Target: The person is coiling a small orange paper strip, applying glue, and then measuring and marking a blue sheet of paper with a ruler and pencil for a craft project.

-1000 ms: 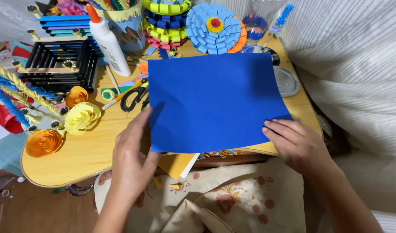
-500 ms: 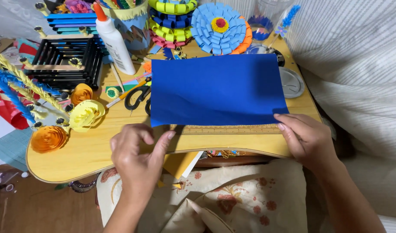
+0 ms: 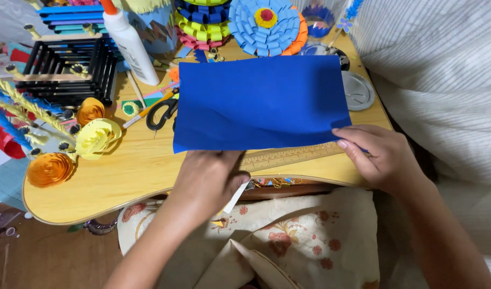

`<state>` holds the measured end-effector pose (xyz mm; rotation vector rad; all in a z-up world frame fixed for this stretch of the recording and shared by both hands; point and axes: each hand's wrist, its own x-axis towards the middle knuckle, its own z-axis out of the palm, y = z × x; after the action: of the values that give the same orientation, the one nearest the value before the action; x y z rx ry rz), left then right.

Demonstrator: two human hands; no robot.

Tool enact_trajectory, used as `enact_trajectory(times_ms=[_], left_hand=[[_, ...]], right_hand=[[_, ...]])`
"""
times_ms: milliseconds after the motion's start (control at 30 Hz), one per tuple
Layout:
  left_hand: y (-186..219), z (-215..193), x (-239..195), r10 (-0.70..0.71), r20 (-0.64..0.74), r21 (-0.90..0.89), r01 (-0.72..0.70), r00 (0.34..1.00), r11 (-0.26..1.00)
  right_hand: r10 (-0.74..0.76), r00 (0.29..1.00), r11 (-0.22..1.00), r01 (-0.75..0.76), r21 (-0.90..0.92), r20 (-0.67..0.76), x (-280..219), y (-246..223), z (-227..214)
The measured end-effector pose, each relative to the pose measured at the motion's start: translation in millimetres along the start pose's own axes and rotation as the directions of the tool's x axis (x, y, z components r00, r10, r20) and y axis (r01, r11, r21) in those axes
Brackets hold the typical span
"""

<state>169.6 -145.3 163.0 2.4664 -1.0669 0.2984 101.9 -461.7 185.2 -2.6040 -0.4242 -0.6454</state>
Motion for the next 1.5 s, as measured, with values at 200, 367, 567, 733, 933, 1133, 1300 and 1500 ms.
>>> enact_trajectory(times_ms=[200, 367, 567, 733, 933, 1133, 1300, 1500], left_hand=[[0, -25, 29, -0.216, 0.385, -0.182, 0.304, 0.897, 0.935], [11, -13, 25, -0.148, 0.274, -0.123, 0.188, 0.950, 0.975], [17, -16, 18, -0.042, 0.206, -0.053, 0.054, 0.978, 0.997], [34, -23, 3, 0.164, 0.089, -0.211, -0.142, 0.982, 0.967], [57, -68, -21, 0.385, -0.089, 0.026, -0.384, 0.919, 0.923], [37, -74, -13, 0.285, -0.282, -0.034, -0.307, 0.916, 0.951], [-4, -35, -10, 0.236, -0.089, 0.208, -0.214, 0.968, 0.954], [-39, -80, 0, 0.163, -0.324, 0.164, -0.114, 0.932, 0.980]], right_hand=[[-0.009, 0.997, 0.999, 0.006, 0.037, 0.078, 4, 3, -6], [0.011, 0.990, 0.998, -0.019, 0.053, 0.144, 7, 7, -10], [-0.001, 0.985, 0.998, -0.010, 0.066, 0.170, 10, 5, -11], [0.001, 0.971, 0.998, -0.017, 0.065, 0.238, 9, 11, -15], [0.015, 0.932, 0.969, -0.102, 0.225, 0.362, -3, 38, -16], [0.020, 0.975, 0.895, -0.117, 0.430, 0.223, -16, 71, -38], [0.076, 0.992, 0.944, -0.039, 0.327, -0.102, -21, 44, -49], [-0.030, 0.991, 0.965, -0.006, 0.264, 0.131, -21, 14, -14]])
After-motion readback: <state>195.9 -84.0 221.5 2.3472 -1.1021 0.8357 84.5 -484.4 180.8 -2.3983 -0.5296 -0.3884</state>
